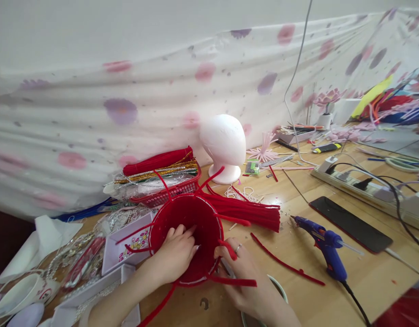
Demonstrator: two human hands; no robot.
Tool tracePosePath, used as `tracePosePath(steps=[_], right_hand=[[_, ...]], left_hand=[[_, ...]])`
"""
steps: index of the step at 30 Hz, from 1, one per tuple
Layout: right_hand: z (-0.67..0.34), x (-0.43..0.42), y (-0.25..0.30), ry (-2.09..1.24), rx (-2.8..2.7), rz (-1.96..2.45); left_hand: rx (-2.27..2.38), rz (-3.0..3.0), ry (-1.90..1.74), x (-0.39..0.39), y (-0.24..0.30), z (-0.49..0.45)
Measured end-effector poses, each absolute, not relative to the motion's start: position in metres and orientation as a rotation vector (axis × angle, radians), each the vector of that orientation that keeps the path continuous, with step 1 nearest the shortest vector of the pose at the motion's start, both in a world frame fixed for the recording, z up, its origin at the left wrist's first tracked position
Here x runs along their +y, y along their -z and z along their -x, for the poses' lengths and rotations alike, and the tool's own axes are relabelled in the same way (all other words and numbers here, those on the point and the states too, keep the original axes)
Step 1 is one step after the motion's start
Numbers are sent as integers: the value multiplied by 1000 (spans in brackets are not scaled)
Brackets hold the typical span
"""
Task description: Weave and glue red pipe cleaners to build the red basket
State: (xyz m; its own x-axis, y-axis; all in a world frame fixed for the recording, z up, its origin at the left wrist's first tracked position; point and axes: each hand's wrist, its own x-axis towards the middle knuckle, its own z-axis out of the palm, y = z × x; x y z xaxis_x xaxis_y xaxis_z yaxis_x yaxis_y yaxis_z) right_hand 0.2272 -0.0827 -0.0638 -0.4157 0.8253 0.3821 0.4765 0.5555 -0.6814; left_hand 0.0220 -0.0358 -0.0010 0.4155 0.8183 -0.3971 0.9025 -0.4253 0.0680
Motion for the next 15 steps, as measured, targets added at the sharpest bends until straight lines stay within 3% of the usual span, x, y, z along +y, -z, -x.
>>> tracePosePath(steps=[15], right_hand=[[-230, -83, 63, -614, -2098, 1018]], left_hand=[[1349, -2418, 458, -37, -6, -15]])
